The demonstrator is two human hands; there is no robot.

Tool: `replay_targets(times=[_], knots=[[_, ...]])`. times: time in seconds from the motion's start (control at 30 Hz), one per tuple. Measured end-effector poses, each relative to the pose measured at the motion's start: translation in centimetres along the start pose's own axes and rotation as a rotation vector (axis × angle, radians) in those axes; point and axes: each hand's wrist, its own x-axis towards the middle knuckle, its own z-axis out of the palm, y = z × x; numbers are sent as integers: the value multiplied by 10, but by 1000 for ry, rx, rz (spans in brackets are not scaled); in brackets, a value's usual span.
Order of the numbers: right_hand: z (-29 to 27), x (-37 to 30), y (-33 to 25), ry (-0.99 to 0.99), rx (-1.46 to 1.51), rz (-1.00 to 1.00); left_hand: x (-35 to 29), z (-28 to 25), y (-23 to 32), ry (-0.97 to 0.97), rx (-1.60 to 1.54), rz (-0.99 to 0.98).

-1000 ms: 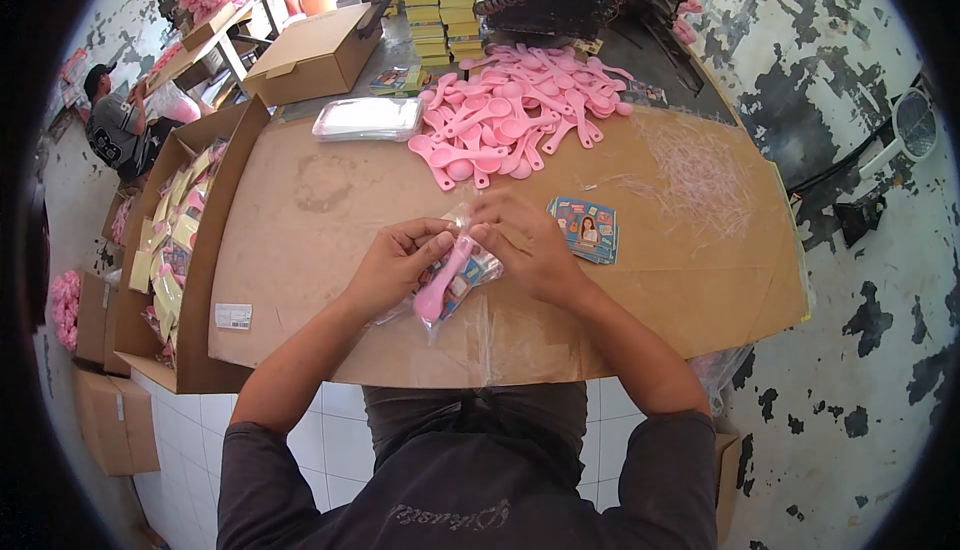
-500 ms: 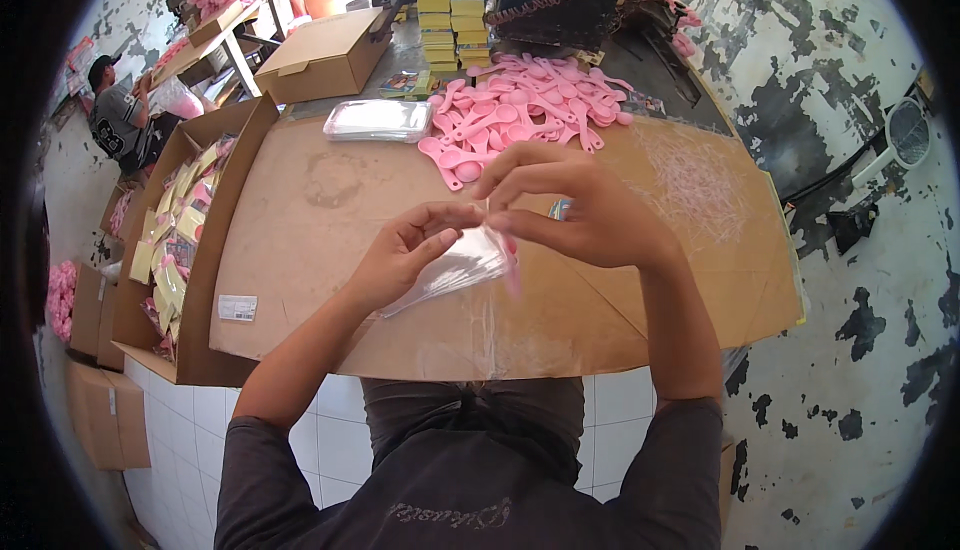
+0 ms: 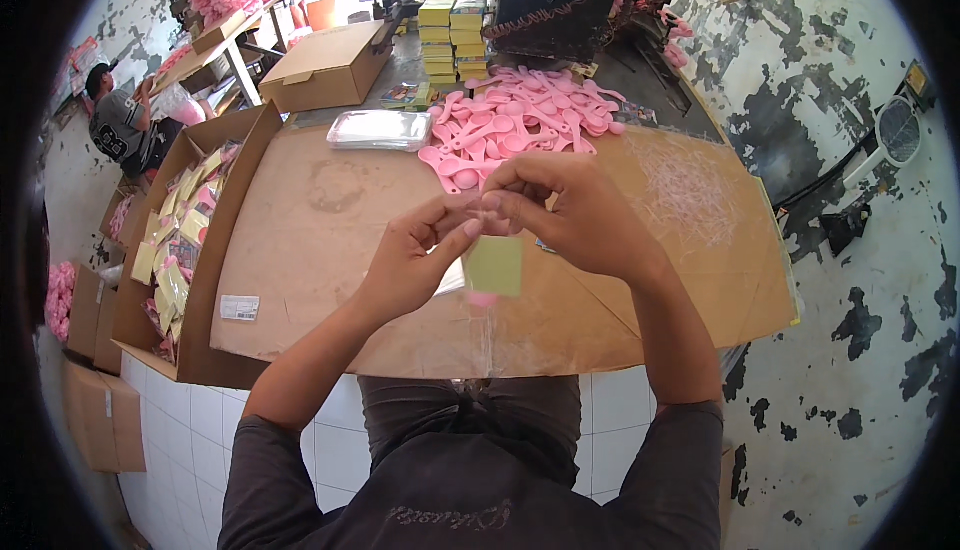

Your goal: Packaging small cards and pink plastic items into clear plastic bags at a workstation.

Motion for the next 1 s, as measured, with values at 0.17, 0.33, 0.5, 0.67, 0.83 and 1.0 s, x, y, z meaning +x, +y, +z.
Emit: replay_targets(times=[0.17,0.33,0.5,0.67,0.83,1.0], knots=[[4,-7,1,96,70,70,-3,7,-1,31,-58,-52],[11,-9,-1,300,-403,-336,0,9,1,84,38,-72],[19,-12,-4,277,-743,-495,-5,15,10,149,503,45],[23,-13,8,206,-947,-536,-3,20,4,98,711,159],[12,-11,28,211,-833,-388,-3,19,-1,73,796,149],[-31,-37,38,124,-36,35,1,-3,-7,63,314,-107]])
